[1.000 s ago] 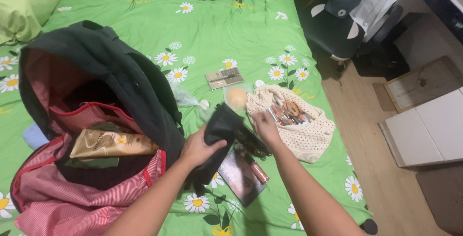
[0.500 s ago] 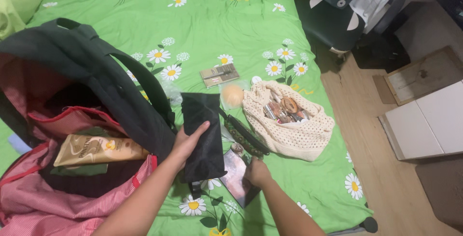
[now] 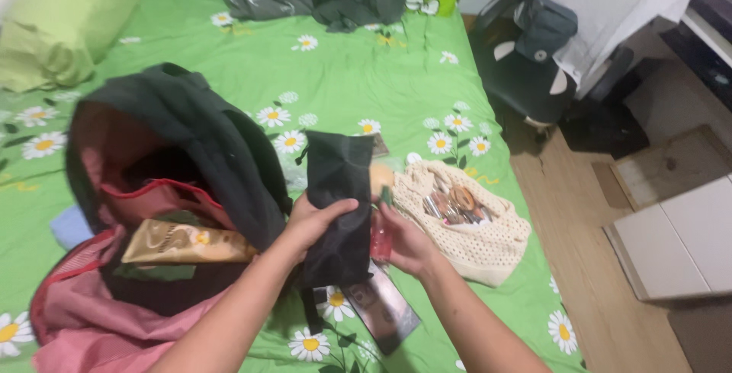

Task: The person packs a black backpack with various items including a small pouch, a plastic bag with a sponge, and a makeup brush. They then open a woven tote bag and rearrange its contents, which include cosmetics and small toiletries, before placing some items back into the backpack.

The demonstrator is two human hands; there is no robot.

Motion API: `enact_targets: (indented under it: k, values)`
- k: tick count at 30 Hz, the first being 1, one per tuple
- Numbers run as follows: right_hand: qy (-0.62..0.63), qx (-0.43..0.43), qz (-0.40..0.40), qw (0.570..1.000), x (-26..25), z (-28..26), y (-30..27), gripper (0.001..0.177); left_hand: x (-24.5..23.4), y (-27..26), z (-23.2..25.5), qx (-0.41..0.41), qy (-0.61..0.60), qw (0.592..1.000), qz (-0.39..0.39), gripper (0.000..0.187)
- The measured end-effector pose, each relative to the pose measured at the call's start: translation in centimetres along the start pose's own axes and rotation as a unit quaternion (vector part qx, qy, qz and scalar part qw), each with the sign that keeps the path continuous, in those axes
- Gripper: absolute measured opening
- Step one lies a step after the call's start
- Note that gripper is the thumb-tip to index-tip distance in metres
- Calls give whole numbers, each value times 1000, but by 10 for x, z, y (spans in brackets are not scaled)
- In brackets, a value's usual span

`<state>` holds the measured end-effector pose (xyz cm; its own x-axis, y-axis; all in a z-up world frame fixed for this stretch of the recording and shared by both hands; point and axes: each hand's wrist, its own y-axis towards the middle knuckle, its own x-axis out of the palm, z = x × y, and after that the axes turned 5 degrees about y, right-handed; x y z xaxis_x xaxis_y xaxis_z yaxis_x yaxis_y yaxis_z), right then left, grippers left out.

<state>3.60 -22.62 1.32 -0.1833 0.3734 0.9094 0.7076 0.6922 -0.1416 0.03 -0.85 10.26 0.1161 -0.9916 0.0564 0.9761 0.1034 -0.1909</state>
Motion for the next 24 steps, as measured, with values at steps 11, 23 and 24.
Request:
enact_targets:
  k: [11,23,24]
  values:
    - [-285,84,-41,954,189,33,47,46,-117,-71,16,312,-85,862,392,59]
    - [-543,-13,15,839,157,163,134,38,-196,-102,-52,-112,-122,937,306,69]
    - [-539,-30,1,842,154,163,135,36,-196,-104,-54,-117,-124,934,313,72]
